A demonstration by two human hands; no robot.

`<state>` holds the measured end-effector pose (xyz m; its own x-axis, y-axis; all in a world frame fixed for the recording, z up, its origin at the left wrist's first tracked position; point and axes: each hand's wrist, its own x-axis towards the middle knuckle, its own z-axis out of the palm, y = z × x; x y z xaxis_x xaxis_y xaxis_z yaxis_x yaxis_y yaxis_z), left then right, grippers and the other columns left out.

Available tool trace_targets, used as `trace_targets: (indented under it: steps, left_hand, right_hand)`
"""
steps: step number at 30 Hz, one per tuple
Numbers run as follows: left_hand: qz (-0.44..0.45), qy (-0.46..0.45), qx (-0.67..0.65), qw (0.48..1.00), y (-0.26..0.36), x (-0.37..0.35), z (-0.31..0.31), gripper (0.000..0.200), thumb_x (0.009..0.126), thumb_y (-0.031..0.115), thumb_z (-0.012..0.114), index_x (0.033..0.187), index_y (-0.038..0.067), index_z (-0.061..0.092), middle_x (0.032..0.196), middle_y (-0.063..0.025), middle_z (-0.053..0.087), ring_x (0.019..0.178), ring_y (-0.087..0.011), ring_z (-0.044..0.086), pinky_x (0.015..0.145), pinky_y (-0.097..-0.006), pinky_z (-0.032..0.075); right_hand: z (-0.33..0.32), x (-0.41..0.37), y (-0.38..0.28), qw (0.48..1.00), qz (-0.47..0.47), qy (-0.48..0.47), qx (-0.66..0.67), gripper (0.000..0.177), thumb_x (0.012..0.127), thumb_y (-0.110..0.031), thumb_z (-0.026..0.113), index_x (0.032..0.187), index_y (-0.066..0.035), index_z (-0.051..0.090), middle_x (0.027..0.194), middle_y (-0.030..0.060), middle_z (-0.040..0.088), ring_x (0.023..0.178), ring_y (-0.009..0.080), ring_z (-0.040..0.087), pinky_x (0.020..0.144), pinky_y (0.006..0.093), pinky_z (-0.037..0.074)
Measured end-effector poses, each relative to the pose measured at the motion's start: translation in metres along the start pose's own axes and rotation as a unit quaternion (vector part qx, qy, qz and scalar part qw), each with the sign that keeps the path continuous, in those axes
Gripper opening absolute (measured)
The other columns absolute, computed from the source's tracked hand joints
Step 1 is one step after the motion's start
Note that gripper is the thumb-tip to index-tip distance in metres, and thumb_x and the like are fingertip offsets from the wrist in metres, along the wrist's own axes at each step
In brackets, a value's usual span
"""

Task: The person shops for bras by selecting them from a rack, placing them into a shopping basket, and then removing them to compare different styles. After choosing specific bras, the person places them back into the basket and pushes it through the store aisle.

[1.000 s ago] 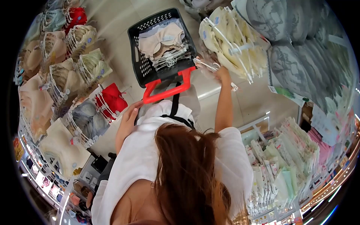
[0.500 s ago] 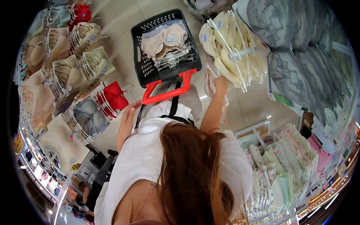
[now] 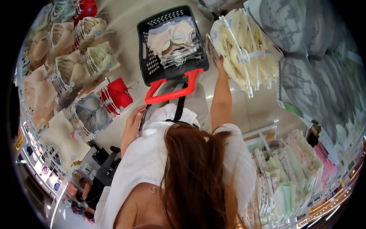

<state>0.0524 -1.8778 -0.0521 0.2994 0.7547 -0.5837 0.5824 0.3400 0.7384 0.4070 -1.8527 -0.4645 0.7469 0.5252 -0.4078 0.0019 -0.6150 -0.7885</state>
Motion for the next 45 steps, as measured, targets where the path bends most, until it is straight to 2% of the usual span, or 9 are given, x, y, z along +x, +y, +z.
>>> trace_targets:
  steps: [9,17,22,25,27,31,34,38,45]
  left_hand:
    - [0.002,0.008,-0.004,1.000,0.000,-0.003,0.000,0.035,0.094,0.022,0.039,0.119,-0.001,0.049,0.115,-0.0146,0.053,0.108,-0.0237,0.050,0.092,-0.0310,0.037]
    - [0.025,-0.023,0.027,0.999,-0.003,0.001,0.002,0.033,0.094,0.021,0.040,0.117,-0.001,0.049,0.113,-0.0151,0.053,0.106,-0.0235,0.051,0.091,-0.0308,0.038]
    - [0.025,-0.025,0.029,0.999,-0.003,0.003,0.002,0.033,0.093,0.020,0.041,0.117,-0.001,0.050,0.114,-0.0153,0.053,0.107,-0.0236,0.051,0.091,-0.0308,0.038]
    - [0.030,-0.023,0.023,0.999,-0.004,0.006,0.002,0.033,0.093,0.019,0.042,0.117,-0.001,0.050,0.113,-0.0154,0.054,0.107,-0.0243,0.051,0.092,-0.0312,0.038]
    - [0.050,-0.012,0.055,0.997,-0.006,0.012,0.002,0.032,0.092,0.019,0.043,0.116,-0.001,0.051,0.114,-0.0162,0.054,0.108,-0.0252,0.051,0.092,-0.0316,0.038]
    - [0.069,0.012,0.038,0.997,-0.029,0.040,0.009,0.030,0.091,0.017,0.045,0.113,-0.001,0.052,0.110,-0.0174,0.055,0.106,-0.0283,0.053,0.093,-0.0320,0.037]
    - [0.111,0.041,0.102,0.988,-0.071,0.063,0.017,0.032,0.089,0.018,0.048,0.112,-0.002,0.051,0.111,-0.0197,0.053,0.106,-0.0318,0.050,0.095,-0.0336,0.036]
    - [0.152,0.011,0.224,0.963,-0.086,0.073,0.018,0.036,0.087,0.023,0.051,0.112,-0.003,0.050,0.114,-0.0217,0.049,0.111,-0.0352,0.043,0.096,-0.0371,0.035]
    - [0.175,0.020,0.240,0.955,-0.085,0.087,0.024,0.036,0.085,0.027,0.053,0.107,-0.002,0.052,0.109,-0.0197,0.049,0.102,-0.0353,0.043,0.090,-0.0378,0.037]
  right_hand:
    - [-0.006,-0.010,0.042,0.980,-0.001,0.132,-0.148,0.028,0.089,-0.020,0.046,0.099,0.003,0.058,0.101,0.0189,0.060,0.097,0.0329,0.054,0.086,0.0337,0.039]
    - [0.008,0.027,0.059,0.994,-0.094,0.047,-0.039,0.024,0.086,-0.014,0.045,0.097,0.004,0.058,0.100,0.0162,0.060,0.095,0.0307,0.055,0.086,0.0344,0.040]
    - [0.000,0.006,0.038,0.988,-0.102,-0.005,-0.117,0.023,0.083,-0.011,0.047,0.096,0.003,0.059,0.104,0.0206,0.059,0.098,0.0312,0.054,0.085,0.0354,0.042]
    - [-0.022,-0.037,-0.018,0.964,-0.202,0.111,-0.132,0.023,0.081,-0.011,0.048,0.097,0.001,0.061,0.103,0.0215,0.060,0.095,0.0332,0.057,0.083,0.0363,0.044]
    - [-0.045,-0.074,-0.068,0.952,-0.032,-0.080,-0.295,0.025,0.081,-0.016,0.052,0.098,-0.001,0.062,0.098,0.0184,0.063,0.087,0.0333,0.061,0.078,0.0365,0.047]
    - [-0.051,-0.163,-0.139,0.963,-0.257,-0.073,0.019,0.016,0.085,-0.016,0.054,0.089,-0.004,0.064,0.082,0.0126,0.065,0.071,0.0229,0.063,0.065,0.0332,0.048]
    - [-0.033,-0.224,-0.164,0.946,-0.231,-0.174,0.148,0.014,0.086,-0.015,0.052,0.086,-0.006,0.063,0.078,0.0110,0.064,0.068,0.0230,0.062,0.062,0.0310,0.047]
    - [-0.039,-0.235,-0.177,0.928,-0.306,-0.177,-0.113,0.024,0.083,-0.021,0.053,0.065,-0.006,0.053,0.057,0.0089,0.056,0.053,0.0292,0.056,0.049,0.0374,0.043]
    - [-0.033,-0.221,-0.185,0.911,-0.373,-0.165,-0.055,0.027,0.081,-0.018,0.056,0.058,-0.004,0.050,0.050,0.0104,0.051,0.045,0.0294,0.052,0.043,0.0369,0.038]
